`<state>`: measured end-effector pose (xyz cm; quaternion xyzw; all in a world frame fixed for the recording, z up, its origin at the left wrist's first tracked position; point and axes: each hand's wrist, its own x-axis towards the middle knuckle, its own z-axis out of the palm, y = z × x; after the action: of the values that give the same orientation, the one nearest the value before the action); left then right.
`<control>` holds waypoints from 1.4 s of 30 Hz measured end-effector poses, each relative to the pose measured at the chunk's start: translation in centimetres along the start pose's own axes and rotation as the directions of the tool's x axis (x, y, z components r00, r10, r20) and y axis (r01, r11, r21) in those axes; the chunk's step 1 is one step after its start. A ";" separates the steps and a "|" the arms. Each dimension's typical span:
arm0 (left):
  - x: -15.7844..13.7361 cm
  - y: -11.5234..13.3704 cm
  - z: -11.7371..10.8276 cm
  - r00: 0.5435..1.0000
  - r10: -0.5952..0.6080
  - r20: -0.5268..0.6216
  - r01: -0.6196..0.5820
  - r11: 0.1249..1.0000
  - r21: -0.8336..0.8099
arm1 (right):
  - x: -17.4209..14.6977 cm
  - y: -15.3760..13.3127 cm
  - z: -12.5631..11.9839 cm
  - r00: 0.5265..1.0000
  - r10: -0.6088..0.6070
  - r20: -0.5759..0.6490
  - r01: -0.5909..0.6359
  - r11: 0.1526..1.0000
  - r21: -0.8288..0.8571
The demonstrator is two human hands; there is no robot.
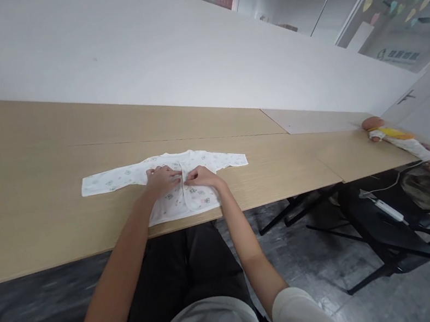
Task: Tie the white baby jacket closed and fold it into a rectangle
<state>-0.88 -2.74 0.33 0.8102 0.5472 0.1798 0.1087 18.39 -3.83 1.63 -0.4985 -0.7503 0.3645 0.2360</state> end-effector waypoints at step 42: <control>-0.2 -0.4 -0.7 0.963 0.136 0.234 -0.015 0.891 -0.454 | 0.0 0.6 -0.8 0.984 0.029 0.178 -0.057 0.986 0.154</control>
<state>-1.57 -2.82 0.81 0.8006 0.4396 0.1974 0.3561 19.33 -3.44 1.66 -0.4603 -0.7257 0.4706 0.2001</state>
